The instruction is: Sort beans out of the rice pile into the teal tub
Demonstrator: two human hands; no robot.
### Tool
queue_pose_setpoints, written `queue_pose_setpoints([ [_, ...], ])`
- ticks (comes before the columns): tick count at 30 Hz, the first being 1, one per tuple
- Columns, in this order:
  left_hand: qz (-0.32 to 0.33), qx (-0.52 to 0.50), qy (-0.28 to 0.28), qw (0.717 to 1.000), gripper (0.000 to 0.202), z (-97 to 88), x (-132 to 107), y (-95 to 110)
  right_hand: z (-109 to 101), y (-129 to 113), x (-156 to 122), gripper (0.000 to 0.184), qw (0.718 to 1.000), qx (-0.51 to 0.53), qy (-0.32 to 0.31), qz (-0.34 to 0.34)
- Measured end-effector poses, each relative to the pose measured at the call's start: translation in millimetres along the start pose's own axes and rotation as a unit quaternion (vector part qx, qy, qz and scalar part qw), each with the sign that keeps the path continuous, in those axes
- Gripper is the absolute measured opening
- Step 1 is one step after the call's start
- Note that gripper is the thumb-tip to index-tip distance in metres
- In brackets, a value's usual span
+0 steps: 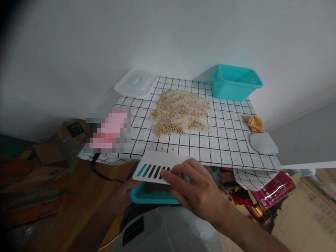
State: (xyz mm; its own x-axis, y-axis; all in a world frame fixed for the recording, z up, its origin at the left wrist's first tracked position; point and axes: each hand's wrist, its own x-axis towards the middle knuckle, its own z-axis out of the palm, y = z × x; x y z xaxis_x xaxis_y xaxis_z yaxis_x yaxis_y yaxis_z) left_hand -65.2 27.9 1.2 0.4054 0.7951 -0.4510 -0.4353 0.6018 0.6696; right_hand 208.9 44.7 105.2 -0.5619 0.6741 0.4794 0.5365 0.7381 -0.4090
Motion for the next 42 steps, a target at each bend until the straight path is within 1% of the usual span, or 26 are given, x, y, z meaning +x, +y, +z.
queue_pose_setpoints([
  [3, -0.016, -0.016, 0.006, 1.0, 0.035, 1.0, 1.3, -0.7, 13.8, -9.9, 17.8, 0.041, 1.0, -0.01, 0.012, 0.023],
  [5, -0.036, -0.023, 0.012, 0.999, 0.041, 3.0, 1.8, -0.5, 21.2, -15.8, 31.7, 0.038, 0.999, -0.017, 0.017, 0.036],
  [8, -0.05, -0.034, 0.024, 0.998, 0.048, 8.0, 1.8, 1.9, 22.7, -19.2, 48.2, 0.035, 0.998, -0.015, 0.028, 0.051],
  [11, -0.065, -0.044, 0.019, 0.997, 0.046, 12.1, 1.6, 4.5, 8.2, -12.2, 55.5, 0.033, 0.994, -0.011, 0.077, 0.071],
  [13, -0.069, -0.051, 0.013, 0.996, 0.043, 12.1, 1.4, 4.5, -9.2, -1.6, 55.9, 0.032, 0.99, -0.022, 0.109, 0.083],
  [15, -0.067, -0.036, 0.016, 0.997, 0.038, 8.7, 0.4, 2.6, -29.0, 10.9, 52.8, 0.031, 0.988, -0.039, 0.119, 0.096],
  [17, -0.05, 0.007, 0.027, 0.998, 0.032, 2.3, -1.1, -0.8, -47.2, 22.6, 45.8, 0.032, 0.989, -0.045, 0.102, 0.094],
  [19, -0.031, 0.048, 0.038, 0.998, 0.022, -5.4, -2.6, -4.8, -60.1, 31.8, 35.4, 0.034, 0.995, -0.034, 0.063, 0.071],
  [22, -0.011, 0.09, 0.047, 0.995, 0.012, -13.3, -2.8, -9.7, -67.1, 41.0, 19.2, 0.036, 0.998, -0.014, 0.026, 0.059],
  [25, -0.006, 0.135, 0.044, 0.99, 0.015, -13.7, -0.8, -11.5, -61.9, 45.5, 9.6, 0.038, 0.997, 0.007, 0.027, 0.074],
  [27, 0.006, 0.14, 0.033, 0.99, 0.015, -11.0, 0.2, -10.8, -55.0, 45.7, 8.4, 0.039, 0.997, 0.025, 0.021, 0.076],
  [30, 0.035, 0.139, 0.025, 0.989, 0.016, -7.5, 0.2, -9.0, -43.1, 42.5, 11.3, 0.039, 0.997, 0.049, 0.004, 0.055],
  [35, 0.034, 0.144, 0.029, 0.989, 0.02, -7.6, -0.3, -8.6, -29.4, 32.1, 16.3, 0.041, 0.997, 0.068, -0.014, 0.02],
  [37, 0.036, 0.124, 0.027, 0.991, 0.019, -4.8, -0.7, -6.7, -30.0, 27.4, 14.2, 0.042, 0.996, 0.082, -0.024, 0.005],
  [39, 0.034, 0.092, 0.022, 0.995, 0.014, 1.0, -1.5, -3.1, -35.1, 23.2, 9.0, 0.044, 0.995, 0.096, -0.034, 0.001],
  [40, 0.029, 0.078, 0.018, 0.996, 0.01, 4.2, -1.9, -1.2, -38.9, 21.5, 5.8, 0.044, 0.994, 0.099, -0.036, 0.003],
  [42, 0.022, 0.067, 0.022, 0.997, 0.012, 8.4, -2.6, 1.2, -47.0, 19.5, -0.2, 0.045, 0.995, 0.095, -0.032, 0.017],
])
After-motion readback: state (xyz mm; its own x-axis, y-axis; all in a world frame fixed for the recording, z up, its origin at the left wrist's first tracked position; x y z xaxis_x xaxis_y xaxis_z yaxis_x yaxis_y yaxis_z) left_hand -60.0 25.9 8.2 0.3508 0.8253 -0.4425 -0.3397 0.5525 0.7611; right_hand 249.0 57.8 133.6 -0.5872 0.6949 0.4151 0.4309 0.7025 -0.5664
